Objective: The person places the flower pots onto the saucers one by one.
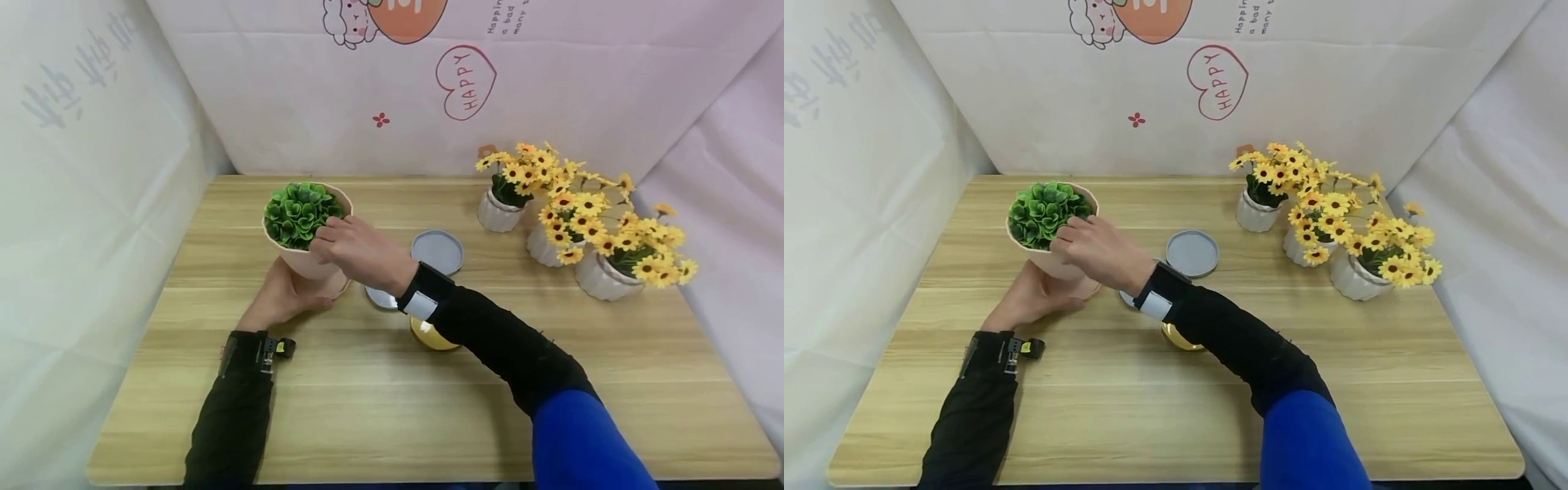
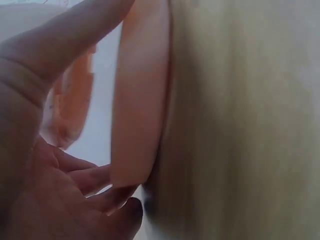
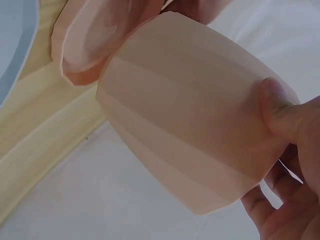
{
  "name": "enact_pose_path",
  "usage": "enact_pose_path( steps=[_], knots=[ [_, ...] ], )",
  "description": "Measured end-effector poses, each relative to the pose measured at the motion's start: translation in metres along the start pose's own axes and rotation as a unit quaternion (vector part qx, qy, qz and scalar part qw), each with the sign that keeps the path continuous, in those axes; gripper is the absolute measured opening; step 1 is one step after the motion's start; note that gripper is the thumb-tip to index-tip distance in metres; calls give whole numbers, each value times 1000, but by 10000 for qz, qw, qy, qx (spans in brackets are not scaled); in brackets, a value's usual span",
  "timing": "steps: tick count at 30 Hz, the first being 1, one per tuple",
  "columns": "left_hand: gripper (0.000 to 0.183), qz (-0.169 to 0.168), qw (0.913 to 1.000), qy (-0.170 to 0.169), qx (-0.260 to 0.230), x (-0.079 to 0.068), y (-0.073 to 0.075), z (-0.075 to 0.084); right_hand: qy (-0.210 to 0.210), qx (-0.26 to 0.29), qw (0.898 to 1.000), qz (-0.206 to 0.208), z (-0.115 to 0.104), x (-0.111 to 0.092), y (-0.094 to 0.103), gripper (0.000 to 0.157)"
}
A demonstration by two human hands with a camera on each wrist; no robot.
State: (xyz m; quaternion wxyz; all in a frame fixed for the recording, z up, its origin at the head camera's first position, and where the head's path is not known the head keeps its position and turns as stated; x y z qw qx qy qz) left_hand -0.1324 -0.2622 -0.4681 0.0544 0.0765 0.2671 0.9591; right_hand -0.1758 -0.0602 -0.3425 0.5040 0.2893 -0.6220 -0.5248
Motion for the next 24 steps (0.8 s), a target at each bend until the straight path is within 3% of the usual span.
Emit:
enact_pose_path(
  steps=[7, 14, 19, 21, 24],
  knots=[
    [127, 45, 9973, 142, -718, -5, 10, 1, 18, -186, 9996, -189, -9, -2, -17, 16],
    [124, -34, 9978, 180, -640, -6, 15, 4, 55, -133, 9991, -407, -13, -6, -30, 19],
    [124, -64, 9975, 94, -704, -6, 22, 7, -14, -44, 9997, -245, -14, -9, -34, 13],
    [128, 0, 9978, 120, -650, -8, 25, 10, -184, 258, 9994, -126, -12, -13, -34, 27],
    [133, 167, 9983, 227, -503, -14, 29, 15, -865, 908, 9921, -59, -6, -20, -34, 74]
  ],
)
Point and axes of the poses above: each hand's wrist, its own x-axis towards the middle knuckle, its own y-axis out of the back of the hand, z = x × y, the point moved 2 cm from there along x, towards the middle knuckle, and after that the axes turned 4 degrees about -y, right-handed, at the moved point
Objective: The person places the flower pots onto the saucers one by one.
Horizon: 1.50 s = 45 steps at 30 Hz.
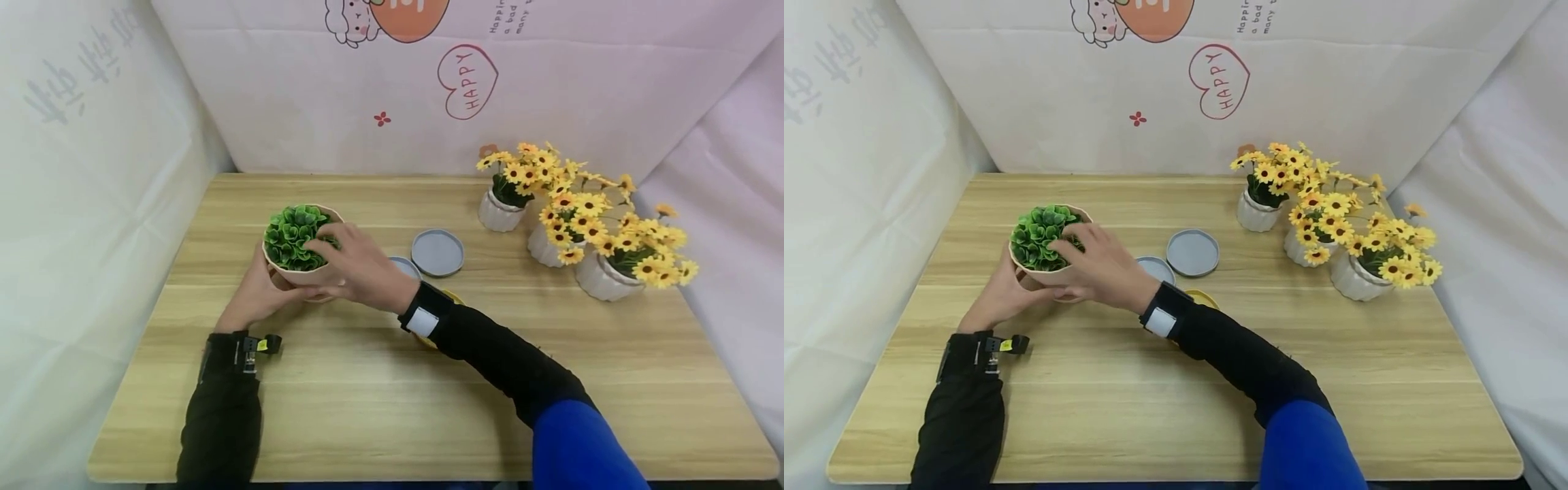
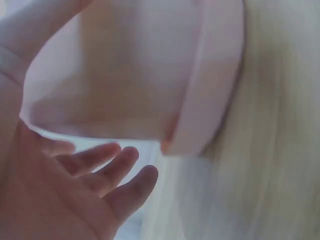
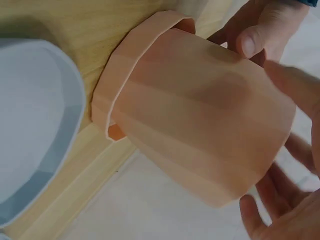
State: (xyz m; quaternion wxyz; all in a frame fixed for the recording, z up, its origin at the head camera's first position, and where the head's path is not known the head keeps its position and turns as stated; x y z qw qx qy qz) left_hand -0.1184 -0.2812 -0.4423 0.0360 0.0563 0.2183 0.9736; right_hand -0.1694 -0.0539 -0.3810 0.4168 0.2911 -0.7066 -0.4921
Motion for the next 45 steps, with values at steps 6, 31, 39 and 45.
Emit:
enact_pose_path(
  steps=[6, 31, 39, 45],
  knots=[
    [142, 346, 9993, -137, 96, -5, -3, 12, -1859, 1949, 9626, -302, 26, -7, -2, 135],
    [127, 917, 9951, -220, 304, 16, -12, 6, -2103, 4037, 8904, 86, 30, 34, -40, 135],
    [123, 874, 9959, -178, 165, 34, -1, 0, -2070, 3898, 8973, 36, 43, 55, -46, 133],
    [120, 855, 9957, -178, 316, 56, 8, -6, -2194, 3894, 8945, -14, 55, 72, -46, 130]
  ],
)
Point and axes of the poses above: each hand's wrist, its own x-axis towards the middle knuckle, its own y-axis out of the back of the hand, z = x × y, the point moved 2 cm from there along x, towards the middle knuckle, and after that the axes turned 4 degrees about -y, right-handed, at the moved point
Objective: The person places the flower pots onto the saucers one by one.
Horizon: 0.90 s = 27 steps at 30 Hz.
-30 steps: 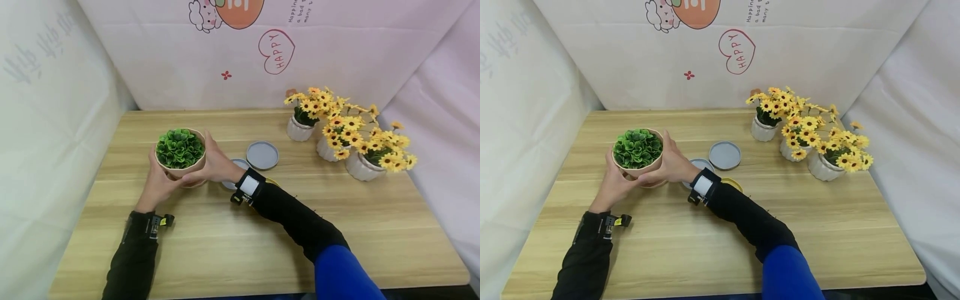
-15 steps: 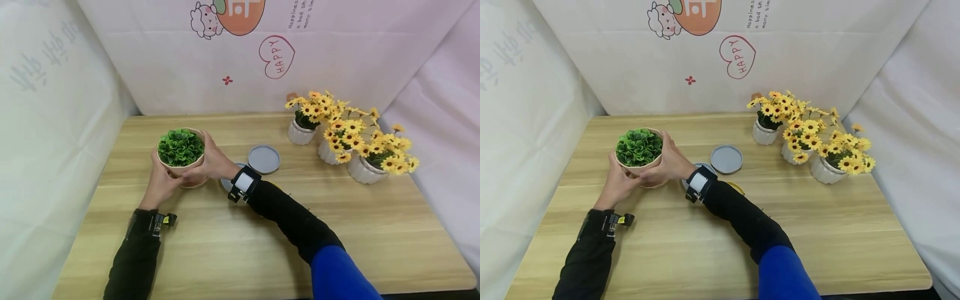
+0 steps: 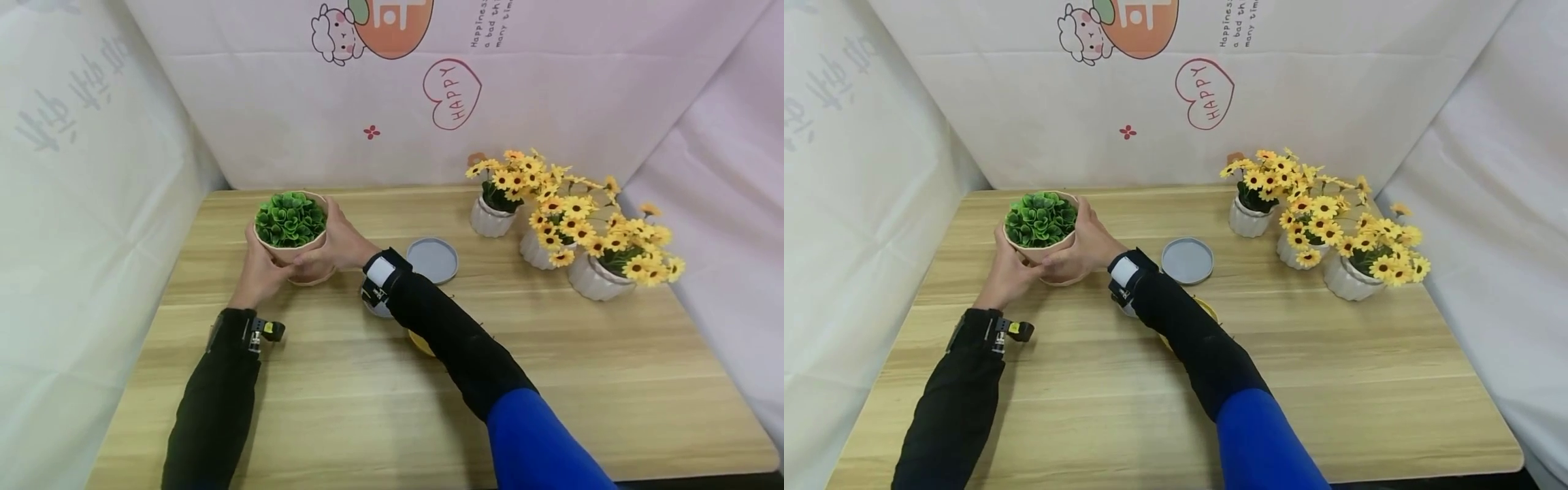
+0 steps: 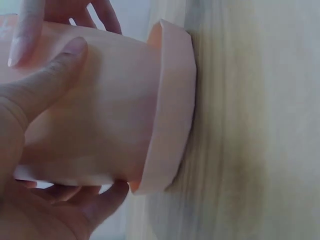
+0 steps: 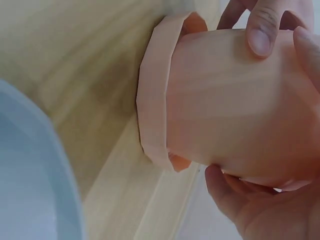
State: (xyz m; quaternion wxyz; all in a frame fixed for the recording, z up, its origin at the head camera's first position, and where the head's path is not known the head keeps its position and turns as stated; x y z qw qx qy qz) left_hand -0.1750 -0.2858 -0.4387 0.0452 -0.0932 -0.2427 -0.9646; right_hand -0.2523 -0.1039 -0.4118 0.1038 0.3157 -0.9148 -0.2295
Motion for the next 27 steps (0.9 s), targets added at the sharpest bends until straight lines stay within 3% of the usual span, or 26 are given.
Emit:
enact_pose_path(
  steps=[7, 17, 22, 27],
  knots=[
    [116, -110, 9998, 44, 140, 27, 8, -10, -110, 114, 9999, 14, 2, 25, 5, 131],
    [117, -285, 9993, 205, 119, 53, 18, -22, -569, 24, 9984, -4, 12, 59, 5, 131],
    [119, -487, 9986, 113, 146, 66, 23, -27, -846, 86, 9964, 12, 15, 71, 7, 131],
    [115, -550, 9981, 174, 195, 78, 27, -33, -866, -4, 9962, 66, 13, 79, 9, 130]
  ],
)
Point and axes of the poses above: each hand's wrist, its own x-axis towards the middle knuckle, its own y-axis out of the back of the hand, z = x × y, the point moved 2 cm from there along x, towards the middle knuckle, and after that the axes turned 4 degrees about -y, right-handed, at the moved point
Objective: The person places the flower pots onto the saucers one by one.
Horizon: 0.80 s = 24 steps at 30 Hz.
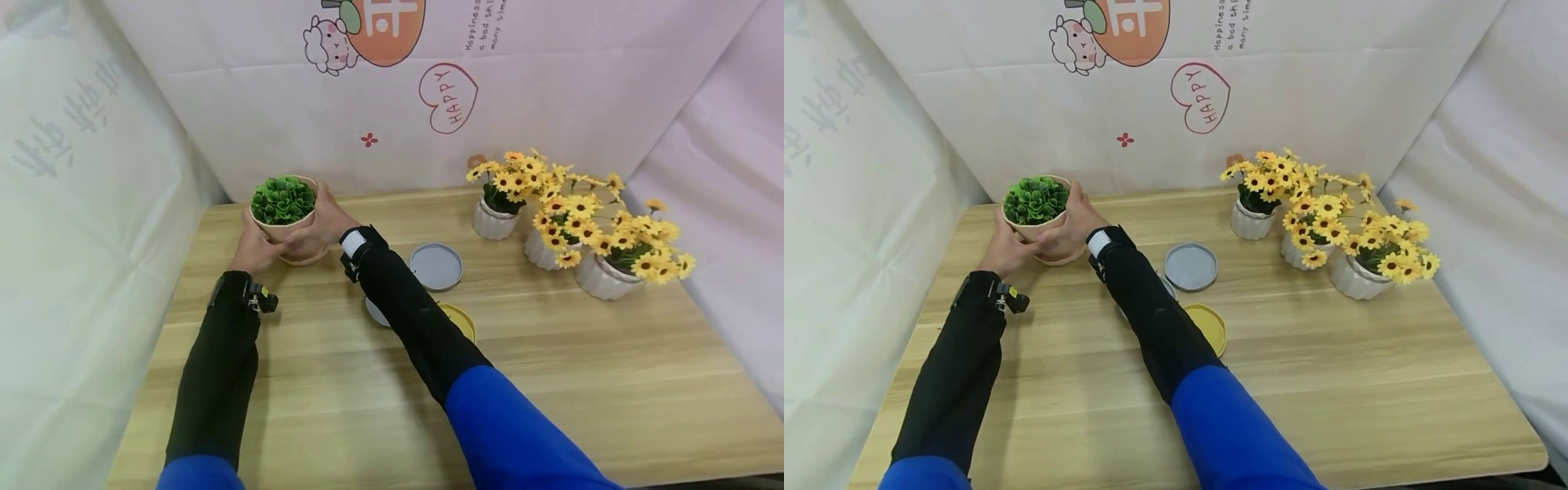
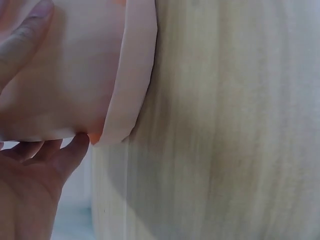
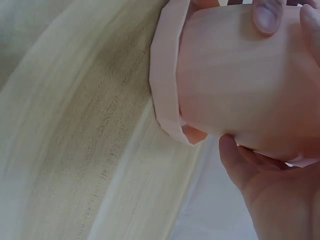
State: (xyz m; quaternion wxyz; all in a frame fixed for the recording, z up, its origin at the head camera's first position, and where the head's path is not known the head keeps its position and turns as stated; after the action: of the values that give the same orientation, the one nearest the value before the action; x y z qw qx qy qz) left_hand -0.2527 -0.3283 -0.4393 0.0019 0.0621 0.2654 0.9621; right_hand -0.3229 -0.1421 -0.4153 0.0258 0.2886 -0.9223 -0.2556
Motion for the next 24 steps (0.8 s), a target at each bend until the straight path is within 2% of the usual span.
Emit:
enact_pose_path(
  steps=[5, 10, 13, 18, 21, 24],
  knots=[
    [113, 22, 10000, 32, -77, 6, 0, -3, -85, -76, 9999, 26, -1, 2, 1, 130],
    [122, -50, 9995, 310, -50, 2, 1, 3, -244, -270, 9993, -62, -2, 2, 4, 134],
    [132, -67, 9975, 697, 92, -10, -1, 12, -119, -466, 9987, -137, -2, -5, 11, 134],
    [142, -124, 9887, 1447, 359, -39, -5, 31, -69, -924, 9956, -160, -4, -29, 37, 141],
    [140, -90, 9882, 1500, 310, -58, -12, 39, -73, -1000, 9949, -43, -4, -48, 54, 141],
    [135, -81, 9910, 1296, 329, -75, -22, 50, -61, -973, 9950, 197, -1, -70, 69, 138]
  ],
)
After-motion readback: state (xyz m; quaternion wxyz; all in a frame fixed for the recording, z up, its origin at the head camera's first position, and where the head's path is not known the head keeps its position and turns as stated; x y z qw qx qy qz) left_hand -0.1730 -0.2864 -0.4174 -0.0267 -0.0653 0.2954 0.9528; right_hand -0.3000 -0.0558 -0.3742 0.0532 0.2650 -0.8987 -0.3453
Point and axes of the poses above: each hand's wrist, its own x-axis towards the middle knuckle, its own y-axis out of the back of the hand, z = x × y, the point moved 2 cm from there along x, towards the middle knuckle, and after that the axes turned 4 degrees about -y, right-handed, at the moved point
